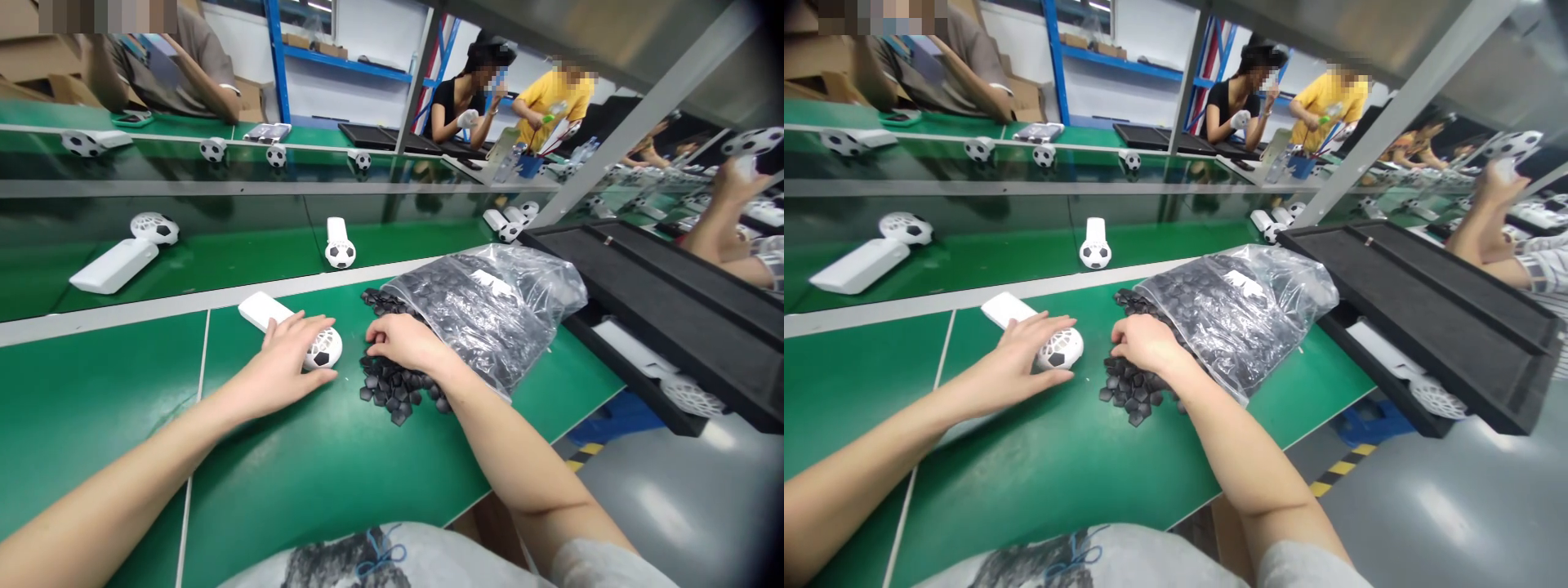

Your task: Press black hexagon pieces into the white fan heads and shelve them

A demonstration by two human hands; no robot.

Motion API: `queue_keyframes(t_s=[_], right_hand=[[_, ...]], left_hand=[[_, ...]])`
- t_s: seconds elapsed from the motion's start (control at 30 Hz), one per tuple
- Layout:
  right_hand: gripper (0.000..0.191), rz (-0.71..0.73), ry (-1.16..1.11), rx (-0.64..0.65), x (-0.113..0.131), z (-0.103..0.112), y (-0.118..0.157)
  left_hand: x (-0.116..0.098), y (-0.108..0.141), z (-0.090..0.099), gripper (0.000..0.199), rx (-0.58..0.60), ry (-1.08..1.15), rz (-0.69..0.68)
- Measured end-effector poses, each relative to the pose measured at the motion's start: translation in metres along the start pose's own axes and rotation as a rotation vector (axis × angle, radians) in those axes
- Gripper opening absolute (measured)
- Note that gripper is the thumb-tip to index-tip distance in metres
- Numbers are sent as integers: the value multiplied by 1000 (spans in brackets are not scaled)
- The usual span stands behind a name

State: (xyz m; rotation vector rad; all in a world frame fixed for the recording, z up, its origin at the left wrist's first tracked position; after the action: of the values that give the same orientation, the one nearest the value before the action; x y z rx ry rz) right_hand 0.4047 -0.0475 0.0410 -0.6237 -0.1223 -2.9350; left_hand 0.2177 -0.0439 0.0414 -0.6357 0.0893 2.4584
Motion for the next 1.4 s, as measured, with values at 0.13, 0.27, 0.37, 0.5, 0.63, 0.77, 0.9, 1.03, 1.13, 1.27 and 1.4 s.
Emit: queue_keyframes(t_s=[0.13, 0.27, 0.37, 0.5, 0.63, 0.77, 0.9, 1.03, 1.13, 1.27, 1.4], right_hand=[[5, 63, 108, 7, 14, -8, 3], [10, 95, 24, -43, 17, -4, 7], [17, 112, -290, -72, 18, -3, 7], [17, 96, -659, 13, 22, -11, 5], [11, 281, -513, -202, 33, -1, 7], [7, 355, -416, -285, 39, 4, 12], [10, 184, -613, -91, 37, -5, 12], [18, 271, -506, -162, 40, 0, 13], [23, 316, -419, -243, 40, 5, 12], [28, 197, -454, -316, 34, 6, 10], [29, 276, -476, -329, 40, 2, 13]], left_hand=[[2, -1, -5, 52, -28, 39, -69], [6, -3, -7, 55, 16, 51, -75], [7, -3, -5, 56, -20, 99, -7], [5, -2, -4, 54, 31, 204, -68], [8, -3, -1, 53, 61, 236, -140], [10, -4, -1, 54, 66, 238, -169], [10, -3, 0, 54, 61, 233, -154], [11, -3, -1, 54, 56, 231, -163], [12, -3, -1, 55, 59, 242, -155], [7, -4, 2, 51, 14, 286, -114], [-1, -2, 17, 27, -305, 349, 11]])
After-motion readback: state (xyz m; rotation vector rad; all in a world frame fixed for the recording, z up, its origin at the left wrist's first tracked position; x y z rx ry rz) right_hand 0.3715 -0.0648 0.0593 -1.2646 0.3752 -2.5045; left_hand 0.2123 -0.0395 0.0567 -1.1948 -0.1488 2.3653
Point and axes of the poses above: each hand's wrist, its own y-axis away from the middle knuckle, its own z-axis out of the back of the hand, x = y × z, the point moved 4 cm from there along -y, towards the middle knuckle, and after that the axes turned 7 degrees about -x, right-handed, at the moved point
